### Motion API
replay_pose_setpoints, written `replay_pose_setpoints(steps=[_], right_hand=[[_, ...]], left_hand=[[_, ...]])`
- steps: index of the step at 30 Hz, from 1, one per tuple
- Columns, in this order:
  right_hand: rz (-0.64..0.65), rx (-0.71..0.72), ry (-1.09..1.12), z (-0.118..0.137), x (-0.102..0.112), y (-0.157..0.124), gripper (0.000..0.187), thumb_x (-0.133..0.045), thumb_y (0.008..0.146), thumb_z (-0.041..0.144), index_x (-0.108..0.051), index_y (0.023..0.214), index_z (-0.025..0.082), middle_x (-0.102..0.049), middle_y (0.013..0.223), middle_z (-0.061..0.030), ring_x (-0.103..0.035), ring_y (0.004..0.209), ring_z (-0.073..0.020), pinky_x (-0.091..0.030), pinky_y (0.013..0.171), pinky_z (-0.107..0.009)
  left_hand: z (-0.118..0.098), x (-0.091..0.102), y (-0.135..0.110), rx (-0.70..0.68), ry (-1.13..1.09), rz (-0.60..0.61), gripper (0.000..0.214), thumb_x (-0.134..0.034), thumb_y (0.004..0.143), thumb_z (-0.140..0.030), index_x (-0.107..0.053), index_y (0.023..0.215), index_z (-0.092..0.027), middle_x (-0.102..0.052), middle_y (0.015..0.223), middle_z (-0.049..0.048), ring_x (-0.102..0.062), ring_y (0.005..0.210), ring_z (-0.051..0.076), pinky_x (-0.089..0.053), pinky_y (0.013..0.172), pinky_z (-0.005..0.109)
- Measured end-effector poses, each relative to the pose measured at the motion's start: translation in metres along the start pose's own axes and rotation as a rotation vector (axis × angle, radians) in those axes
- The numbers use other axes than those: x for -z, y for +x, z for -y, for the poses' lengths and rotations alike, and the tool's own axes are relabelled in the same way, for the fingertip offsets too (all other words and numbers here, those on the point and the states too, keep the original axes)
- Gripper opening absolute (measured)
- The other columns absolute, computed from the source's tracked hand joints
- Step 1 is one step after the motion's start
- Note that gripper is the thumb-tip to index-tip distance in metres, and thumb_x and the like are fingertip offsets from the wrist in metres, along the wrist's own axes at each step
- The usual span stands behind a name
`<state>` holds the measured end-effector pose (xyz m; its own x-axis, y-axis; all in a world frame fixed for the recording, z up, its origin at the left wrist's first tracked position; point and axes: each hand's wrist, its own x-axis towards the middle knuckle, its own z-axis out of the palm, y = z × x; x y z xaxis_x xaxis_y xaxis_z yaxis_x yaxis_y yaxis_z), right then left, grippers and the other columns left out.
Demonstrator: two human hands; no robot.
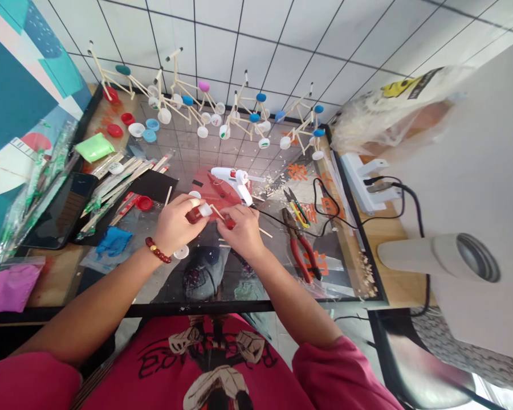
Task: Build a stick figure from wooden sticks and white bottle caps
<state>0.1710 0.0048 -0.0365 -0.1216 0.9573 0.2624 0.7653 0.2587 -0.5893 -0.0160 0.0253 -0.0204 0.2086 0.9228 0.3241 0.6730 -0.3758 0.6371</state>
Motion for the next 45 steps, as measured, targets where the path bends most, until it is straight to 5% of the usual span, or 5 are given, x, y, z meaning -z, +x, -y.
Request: replay_pose_setpoints(steps=[20,27,36,41,45], right_hand=[[0.0,0.003,-0.005,0.0,0.0,0.0,0.013,-0.069,0.082,0.023,-0.071,0.095,0.023,-0.074,0.09,-0.0019,-0.066,0.091,-0.02,-0.034,0.089,-0.037],[-0.055,0.036,0.023,0.001,0.003,-0.001,0.017,-0.065,0.083,0.023,-0.07,0.098,0.021,-0.071,0.083,-0.002,-0.066,0.083,-0.0192,-0.038,0.086,-0.036],[-0.152,0.122,0.188,0.005,0.024,-0.009,0.034,-0.041,0.1,0.035,-0.068,0.085,0.021,-0.069,0.076,-0.0056,-0.064,0.073,-0.0177,-0.048,0.073,-0.031],[-0.263,0.166,0.158,0.001,0.031,-0.009,0.045,-0.035,0.101,0.04,-0.055,0.066,0.022,-0.056,0.06,-0.0032,-0.054,0.06,-0.0163,-0.044,0.064,-0.031],[-0.296,0.223,0.061,-0.005,0.029,-0.006,0.047,-0.034,0.102,0.039,-0.044,0.058,0.024,-0.044,0.054,-0.0005,-0.046,0.055,-0.0154,-0.038,0.06,-0.031]], left_hand=[[0.001,0.0,0.0,0.009,0.0,0.005,0.026,-0.07,0.076,-0.027,-0.073,0.101,-0.02,-0.073,0.103,0.0068,-0.07,0.084,0.019,-0.056,0.077,0.031],[0.0,0.001,0.0,0.008,-0.08,-0.035,0.029,-0.072,0.08,-0.034,-0.072,0.103,-0.018,-0.071,0.099,0.0062,-0.062,0.063,0.011,-0.053,0.064,0.026],[-0.001,0.013,0.001,0.085,-0.121,-0.226,0.034,-0.043,0.1,-0.038,-0.069,0.09,-0.018,-0.072,0.084,0.005,-0.066,0.076,0.015,-0.052,0.07,0.026],[0.003,0.013,-0.003,0.114,-0.139,-0.253,0.032,-0.044,0.1,-0.037,-0.068,0.089,-0.019,-0.073,0.079,0.0031,-0.067,0.071,0.014,-0.05,0.064,0.025],[-0.001,0.012,-0.003,0.002,-0.147,-0.281,0.024,-0.054,0.095,-0.033,-0.07,0.084,-0.02,-0.077,0.083,0.0029,-0.071,0.073,0.015,-0.053,0.067,0.025]])
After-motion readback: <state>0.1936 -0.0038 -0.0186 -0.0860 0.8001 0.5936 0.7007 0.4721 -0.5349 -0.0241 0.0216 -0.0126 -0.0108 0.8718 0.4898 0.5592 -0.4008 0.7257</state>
